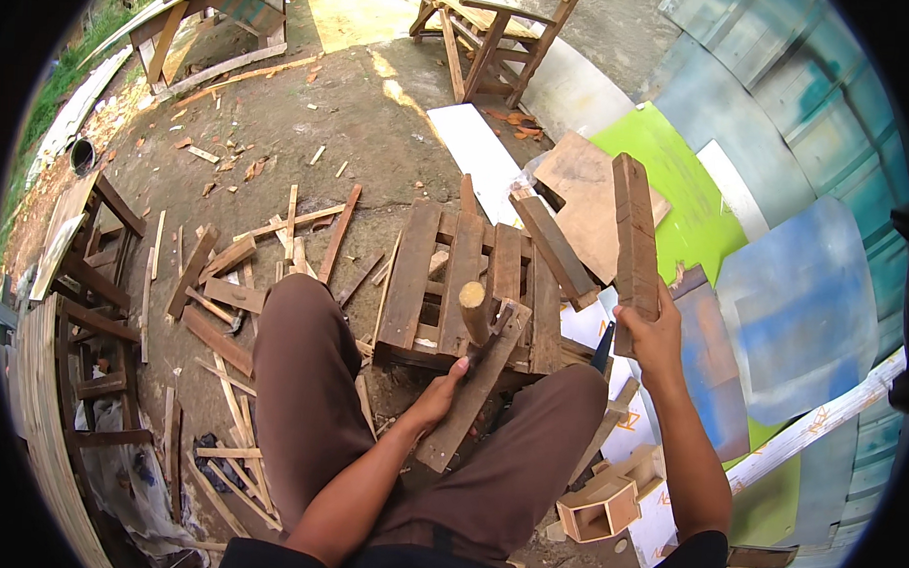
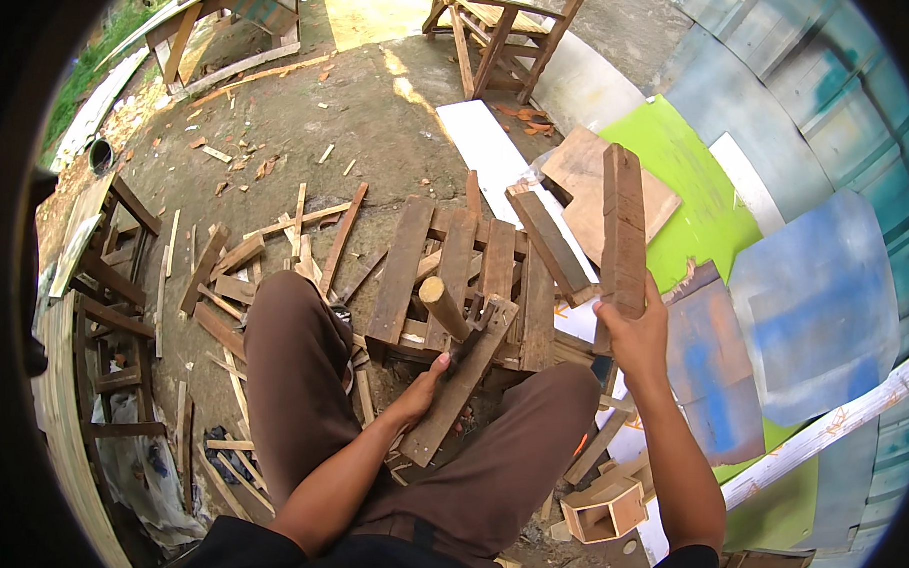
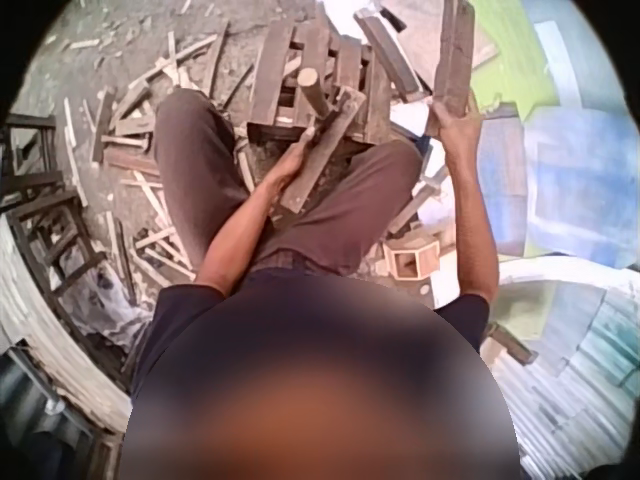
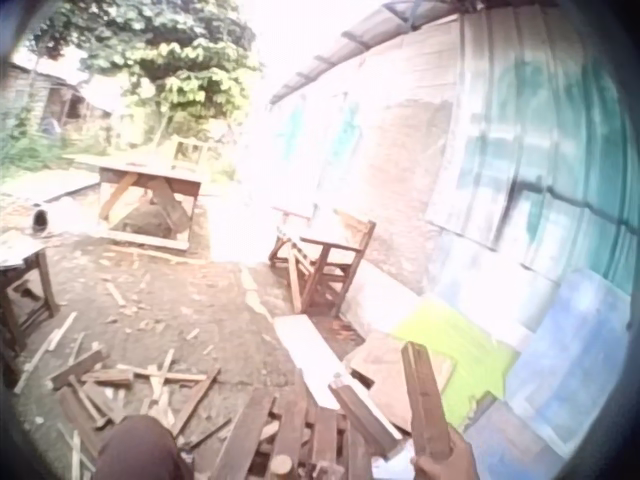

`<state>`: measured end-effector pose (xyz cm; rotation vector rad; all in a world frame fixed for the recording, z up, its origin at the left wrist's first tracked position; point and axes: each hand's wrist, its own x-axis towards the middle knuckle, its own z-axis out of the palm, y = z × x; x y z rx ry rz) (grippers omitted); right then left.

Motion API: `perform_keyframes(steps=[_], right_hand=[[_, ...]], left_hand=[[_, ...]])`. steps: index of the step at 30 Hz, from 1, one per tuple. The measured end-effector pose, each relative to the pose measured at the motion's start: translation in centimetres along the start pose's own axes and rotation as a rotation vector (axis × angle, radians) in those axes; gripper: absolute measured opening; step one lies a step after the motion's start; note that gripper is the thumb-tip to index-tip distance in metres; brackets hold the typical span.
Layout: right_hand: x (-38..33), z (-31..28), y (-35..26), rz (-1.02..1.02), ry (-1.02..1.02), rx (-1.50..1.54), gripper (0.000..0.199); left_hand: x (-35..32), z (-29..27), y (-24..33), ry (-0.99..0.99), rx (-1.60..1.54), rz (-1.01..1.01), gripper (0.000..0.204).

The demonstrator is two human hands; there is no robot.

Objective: The person sits on the ground and uses a hammer to pry apart and break a wooden pallet into smaller pieces. They repeatedly strike and lever the wood until the pallet is reduced to loose planks and fragments.

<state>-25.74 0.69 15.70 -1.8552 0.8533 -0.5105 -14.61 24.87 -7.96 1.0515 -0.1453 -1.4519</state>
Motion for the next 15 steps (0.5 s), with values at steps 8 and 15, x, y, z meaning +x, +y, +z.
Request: perform_keyframes(steps=[8, 15], right_hand=[[-3.2, 0.0, -1.8, -0.184, -0.599, -0.395, 0.097], [-0.7, 0.5, -0.8, -0.120, -0.067, -0.057, 0.092]], left_hand=[[0.0, 0.0, -1.3, 0.146, 0.139, 0.116, 0.096], [0.4, -1.0, -1.2, 0.061, 0.094, 0.076, 0.087]])
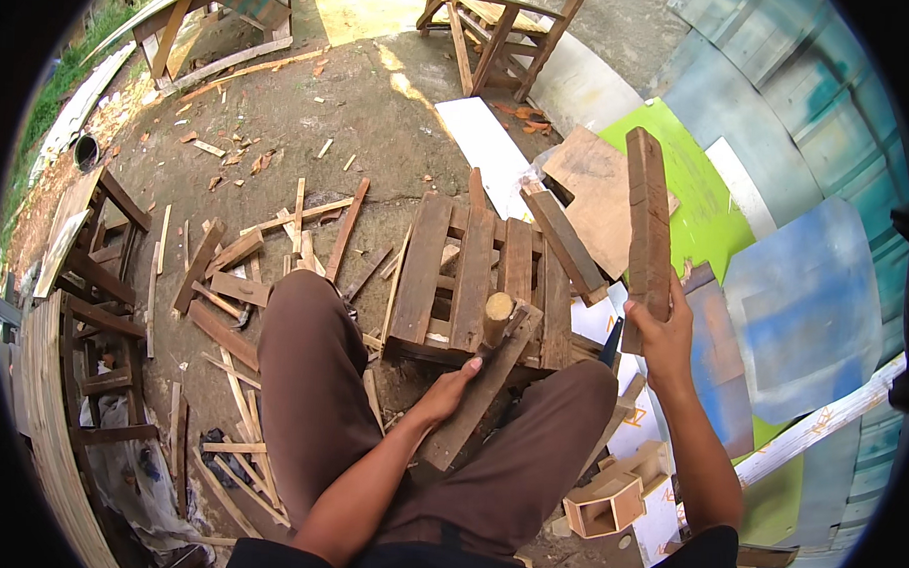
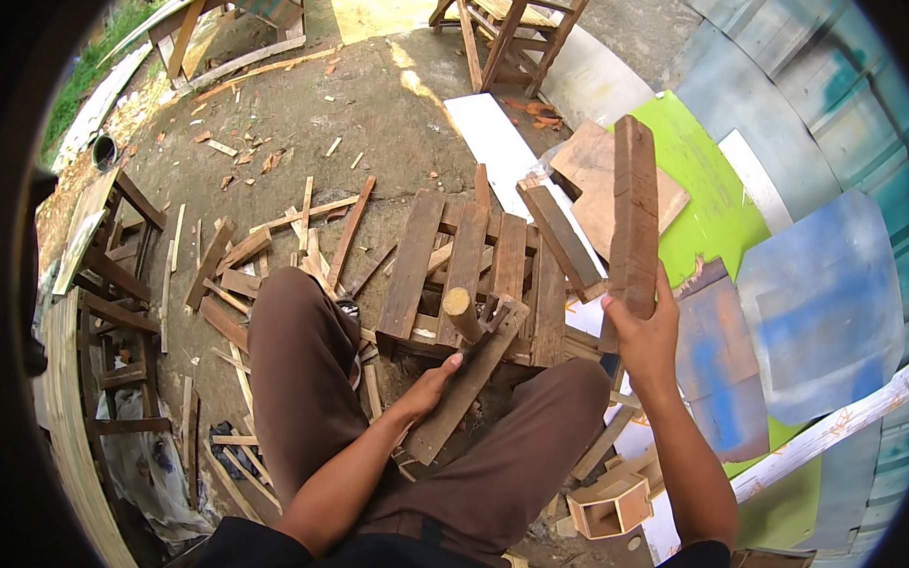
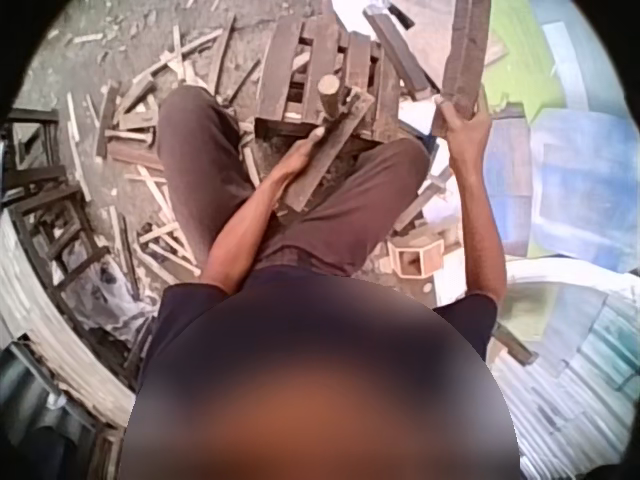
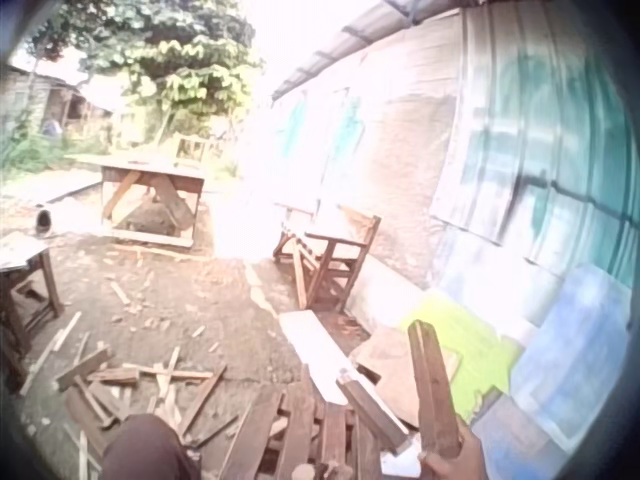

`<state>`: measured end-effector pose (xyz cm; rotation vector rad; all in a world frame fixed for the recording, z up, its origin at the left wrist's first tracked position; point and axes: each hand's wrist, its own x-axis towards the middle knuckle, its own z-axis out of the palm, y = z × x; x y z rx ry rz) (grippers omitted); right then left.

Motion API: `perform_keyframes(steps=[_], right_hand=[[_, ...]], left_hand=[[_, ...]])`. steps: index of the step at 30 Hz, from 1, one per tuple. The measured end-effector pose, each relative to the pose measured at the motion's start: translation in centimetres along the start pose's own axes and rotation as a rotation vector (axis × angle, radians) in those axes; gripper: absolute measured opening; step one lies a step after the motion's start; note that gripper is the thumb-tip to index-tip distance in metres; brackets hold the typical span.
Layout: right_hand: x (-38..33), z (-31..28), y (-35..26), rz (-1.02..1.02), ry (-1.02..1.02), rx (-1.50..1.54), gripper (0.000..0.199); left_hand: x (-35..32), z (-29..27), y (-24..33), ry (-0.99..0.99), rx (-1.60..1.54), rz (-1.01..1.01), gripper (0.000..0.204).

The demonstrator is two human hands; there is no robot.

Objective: The person sits on the ground and uses a hammer to pry apart and break a wooden pallet into smaller pieces. They repeatedly strike and lever the wood until the pallet is reduced to loose planks and fragments.

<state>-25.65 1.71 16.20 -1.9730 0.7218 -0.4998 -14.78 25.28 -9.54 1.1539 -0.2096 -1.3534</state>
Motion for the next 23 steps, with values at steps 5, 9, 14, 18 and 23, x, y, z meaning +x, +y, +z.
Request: perform_keyframes(steps=[5, 9, 14, 18, 23], right_hand=[[-6.0, 0.6, -1.4, -0.303, -0.689, -0.374, 0.097], [-5.8, -0.2, 0.4, -0.030, -0.273, -0.058, 0.092], [-8.8, -3.0, 3.6, 0.146, 0.000, 0.350, 0.078], [-10.8, -4.3, 5.6, 0.119, 0.058, 0.498, 0.083], [-12.9, -5.0, 6.4, 0.098, 0.093, 0.595, 0.071]], left_hand=[[-1.6, 0.9, -1.0, 0.208, 0.173, 0.224, 0.082], [-0.8, 0.9, -0.6, 0.042, -0.133, -0.028, 0.085], [-1.2, 2.1, 0.0, 0.263, 0.236, 0.185, 0.076], [-2.0, 2.5, 1.6, 0.373, 0.435, 0.297, 0.068], [-3.1, 3.1, 3.7, 0.562, 0.428, 0.419, 0.072]])
